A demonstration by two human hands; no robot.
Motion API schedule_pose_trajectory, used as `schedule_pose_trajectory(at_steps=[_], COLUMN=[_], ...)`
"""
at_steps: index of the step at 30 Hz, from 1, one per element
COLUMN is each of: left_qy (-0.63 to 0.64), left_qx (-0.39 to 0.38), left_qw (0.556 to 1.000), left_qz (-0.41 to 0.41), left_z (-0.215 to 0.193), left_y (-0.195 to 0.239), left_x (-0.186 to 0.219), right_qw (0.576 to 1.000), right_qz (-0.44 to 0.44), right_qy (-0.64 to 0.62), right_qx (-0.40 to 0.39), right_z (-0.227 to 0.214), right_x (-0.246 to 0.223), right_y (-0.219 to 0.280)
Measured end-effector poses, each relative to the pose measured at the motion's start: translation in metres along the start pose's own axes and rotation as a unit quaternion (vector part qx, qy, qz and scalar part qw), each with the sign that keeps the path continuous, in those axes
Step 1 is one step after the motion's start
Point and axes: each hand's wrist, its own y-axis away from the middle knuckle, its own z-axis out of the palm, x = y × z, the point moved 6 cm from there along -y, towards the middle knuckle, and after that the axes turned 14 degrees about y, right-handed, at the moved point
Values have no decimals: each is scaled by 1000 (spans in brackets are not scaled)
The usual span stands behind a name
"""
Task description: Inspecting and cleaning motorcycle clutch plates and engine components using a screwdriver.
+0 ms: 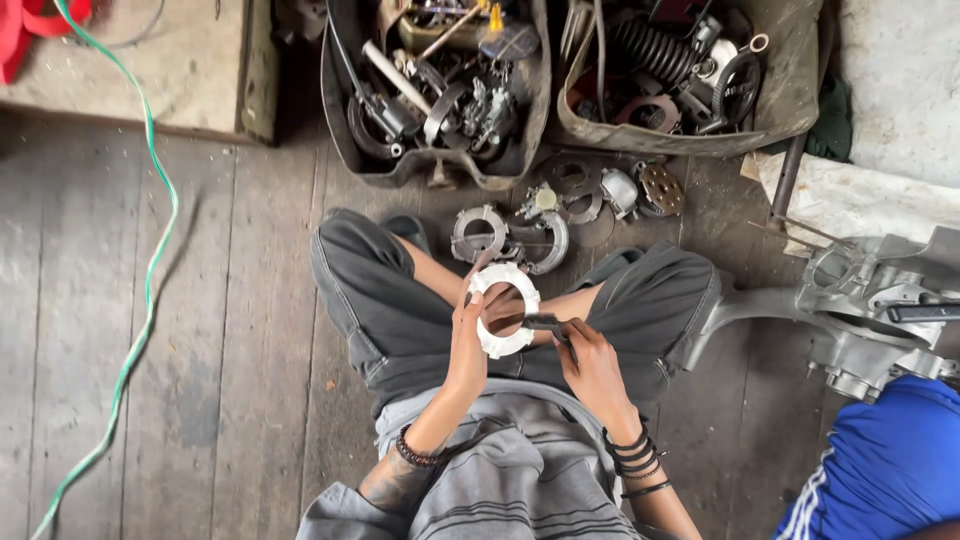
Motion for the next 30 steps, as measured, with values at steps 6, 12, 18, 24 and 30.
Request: schedule_pose_trajectory(at_steps=[6, 12, 18, 24, 30], left_qy=[-55, 120, 57, -38, -103], left_qx=[24, -101, -67, -226, -427], left_qw=[998, 985, 994, 970, 869], left_qz=[-32, -75, -70, 79, 227], left_z=[11, -8, 20, 23, 101], left_y=[-36, -67, -64, -71, 41], left_x=[1, -50, 4, 28, 96], right_qw=[980, 885, 888, 881, 871], right_qz=[80, 140, 102, 37, 40], right_qy=[-172, -445, -448, -470, -484], right_qx=[56, -1, -32, -27, 72], right_z=[12, 29, 5, -36, -72], right_x=[29, 39, 27, -7, -22], right_y=[-22, -24, -74, -90, -72])
